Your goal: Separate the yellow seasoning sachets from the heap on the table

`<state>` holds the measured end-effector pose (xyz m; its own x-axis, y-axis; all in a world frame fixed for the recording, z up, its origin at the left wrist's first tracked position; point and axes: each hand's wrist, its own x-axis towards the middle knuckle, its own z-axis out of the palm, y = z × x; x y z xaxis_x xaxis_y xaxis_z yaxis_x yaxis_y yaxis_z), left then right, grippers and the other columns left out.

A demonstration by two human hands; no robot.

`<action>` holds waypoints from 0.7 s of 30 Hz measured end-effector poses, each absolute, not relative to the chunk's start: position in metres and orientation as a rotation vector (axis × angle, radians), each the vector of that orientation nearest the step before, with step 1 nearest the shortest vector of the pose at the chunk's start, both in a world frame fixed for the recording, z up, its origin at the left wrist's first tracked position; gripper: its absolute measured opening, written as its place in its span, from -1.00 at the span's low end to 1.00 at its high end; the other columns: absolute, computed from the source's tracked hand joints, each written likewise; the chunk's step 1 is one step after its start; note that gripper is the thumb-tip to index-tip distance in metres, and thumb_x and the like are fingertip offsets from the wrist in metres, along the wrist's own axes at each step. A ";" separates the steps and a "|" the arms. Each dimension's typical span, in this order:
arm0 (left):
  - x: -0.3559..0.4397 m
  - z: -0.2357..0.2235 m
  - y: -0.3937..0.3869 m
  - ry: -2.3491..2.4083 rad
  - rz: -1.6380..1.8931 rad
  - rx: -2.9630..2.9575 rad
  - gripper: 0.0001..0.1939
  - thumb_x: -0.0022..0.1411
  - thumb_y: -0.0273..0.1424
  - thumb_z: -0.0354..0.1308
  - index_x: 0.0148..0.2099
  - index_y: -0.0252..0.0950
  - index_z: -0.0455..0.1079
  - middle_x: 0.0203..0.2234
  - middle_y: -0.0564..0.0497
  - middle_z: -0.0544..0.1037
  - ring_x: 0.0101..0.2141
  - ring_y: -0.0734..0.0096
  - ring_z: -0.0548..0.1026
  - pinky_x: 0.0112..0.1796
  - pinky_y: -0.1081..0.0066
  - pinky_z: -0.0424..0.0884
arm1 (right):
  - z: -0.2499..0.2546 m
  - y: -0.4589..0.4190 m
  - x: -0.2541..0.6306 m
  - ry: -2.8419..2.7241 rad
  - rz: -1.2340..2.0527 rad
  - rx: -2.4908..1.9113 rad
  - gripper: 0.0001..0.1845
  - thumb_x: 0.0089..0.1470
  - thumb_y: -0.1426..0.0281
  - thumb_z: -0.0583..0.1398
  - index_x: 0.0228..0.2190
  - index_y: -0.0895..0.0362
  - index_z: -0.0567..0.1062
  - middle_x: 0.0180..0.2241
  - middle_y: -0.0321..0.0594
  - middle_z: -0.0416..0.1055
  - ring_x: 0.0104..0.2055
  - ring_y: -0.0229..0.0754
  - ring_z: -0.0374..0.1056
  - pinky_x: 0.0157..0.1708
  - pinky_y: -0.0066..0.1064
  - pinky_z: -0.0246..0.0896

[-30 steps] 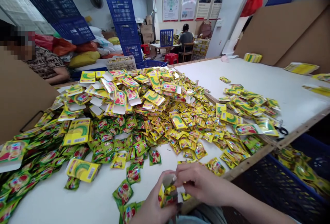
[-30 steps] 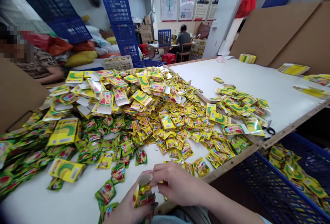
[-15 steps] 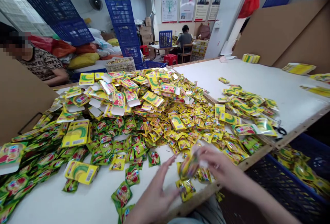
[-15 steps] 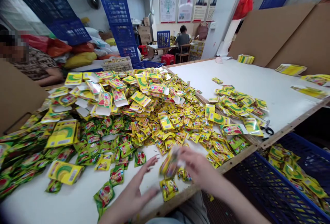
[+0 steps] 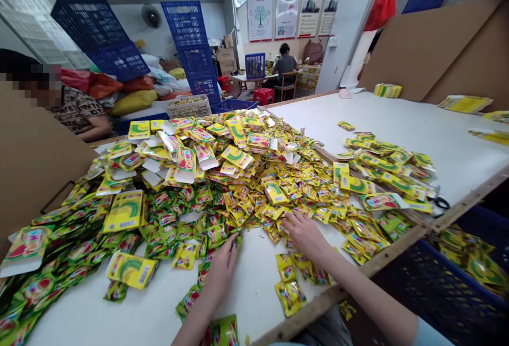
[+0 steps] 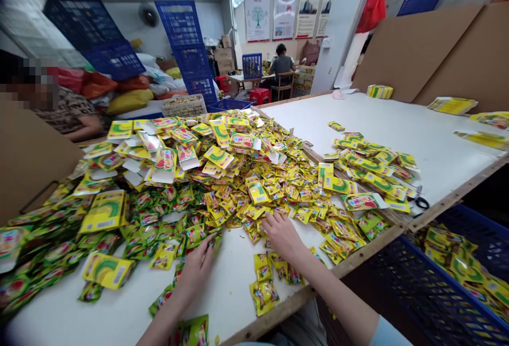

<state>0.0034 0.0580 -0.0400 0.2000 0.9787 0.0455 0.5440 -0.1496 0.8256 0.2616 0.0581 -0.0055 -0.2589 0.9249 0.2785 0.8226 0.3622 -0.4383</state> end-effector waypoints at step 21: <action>0.062 0.009 0.010 0.980 1.123 0.957 -0.55 0.13 -0.26 0.12 0.08 -0.20 0.27 0.05 -0.12 0.39 -0.04 0.14 0.41 -0.17 0.28 0.45 | 0.017 0.020 0.197 -1.116 1.581 -0.932 -0.59 -0.03 0.29 0.23 -0.13 0.06 0.25 -0.38 -0.30 0.40 -0.37 -0.25 0.34 -0.35 -0.39 0.26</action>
<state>0.0619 0.0104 0.0091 0.1504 0.9799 -0.1314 -0.2629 0.1677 0.9501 0.1967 0.0202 0.0170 -0.2550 0.9652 -0.0582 -0.2683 -0.1284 -0.9547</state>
